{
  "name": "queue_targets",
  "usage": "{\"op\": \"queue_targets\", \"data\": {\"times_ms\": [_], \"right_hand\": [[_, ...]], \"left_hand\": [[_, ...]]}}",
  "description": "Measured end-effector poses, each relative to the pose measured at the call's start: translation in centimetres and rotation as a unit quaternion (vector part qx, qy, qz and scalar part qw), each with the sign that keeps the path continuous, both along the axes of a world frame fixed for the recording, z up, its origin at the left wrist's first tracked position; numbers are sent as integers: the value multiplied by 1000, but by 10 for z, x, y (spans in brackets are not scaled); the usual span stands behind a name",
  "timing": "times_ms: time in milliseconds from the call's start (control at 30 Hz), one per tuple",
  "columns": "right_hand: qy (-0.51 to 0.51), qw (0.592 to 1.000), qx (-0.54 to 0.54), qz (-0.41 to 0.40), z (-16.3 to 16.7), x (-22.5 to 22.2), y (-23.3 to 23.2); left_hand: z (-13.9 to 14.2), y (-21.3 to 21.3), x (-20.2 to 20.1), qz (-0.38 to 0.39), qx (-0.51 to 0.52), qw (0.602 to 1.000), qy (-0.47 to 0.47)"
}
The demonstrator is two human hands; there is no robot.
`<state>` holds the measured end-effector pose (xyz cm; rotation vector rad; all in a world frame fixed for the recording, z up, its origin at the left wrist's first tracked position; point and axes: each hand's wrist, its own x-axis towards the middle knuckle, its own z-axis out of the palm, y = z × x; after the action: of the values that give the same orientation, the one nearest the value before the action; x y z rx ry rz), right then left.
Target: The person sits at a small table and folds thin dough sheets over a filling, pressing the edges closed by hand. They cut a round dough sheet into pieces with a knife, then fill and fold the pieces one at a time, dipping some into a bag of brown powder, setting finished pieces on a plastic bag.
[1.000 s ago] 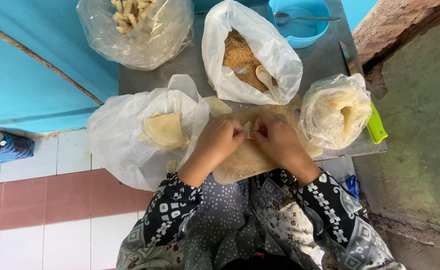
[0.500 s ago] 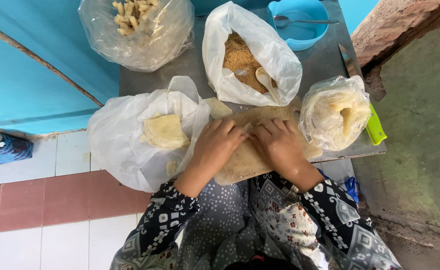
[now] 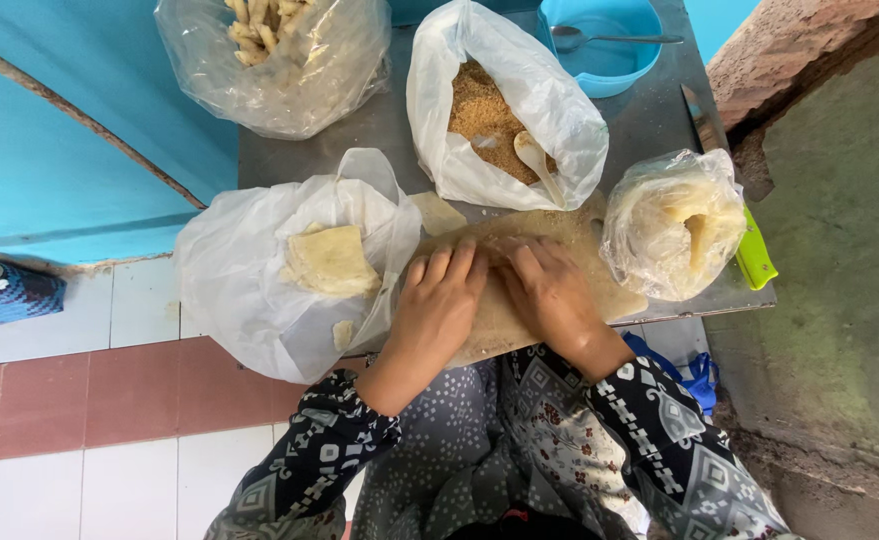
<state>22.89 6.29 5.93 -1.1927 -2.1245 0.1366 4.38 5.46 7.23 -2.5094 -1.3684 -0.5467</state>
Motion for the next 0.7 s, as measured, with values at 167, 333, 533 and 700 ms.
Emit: {"op": "queue_targets", "data": {"times_ms": [167,333,533,700], "right_hand": [[-71,997,2,-16,0,4,4],[-156,986,54,7,12,5,0],[-140,988,61,-20,19,-3,10],[-101,995,9,8,12,1,21]], "left_hand": [[3,-11,-7,70,-61,982,-164],[-3,-50,-19,121,-24,958,-259],[-22,-83,-54,164,37,947,-273],[-45,-127,-55,135,74,940,-305]]}}
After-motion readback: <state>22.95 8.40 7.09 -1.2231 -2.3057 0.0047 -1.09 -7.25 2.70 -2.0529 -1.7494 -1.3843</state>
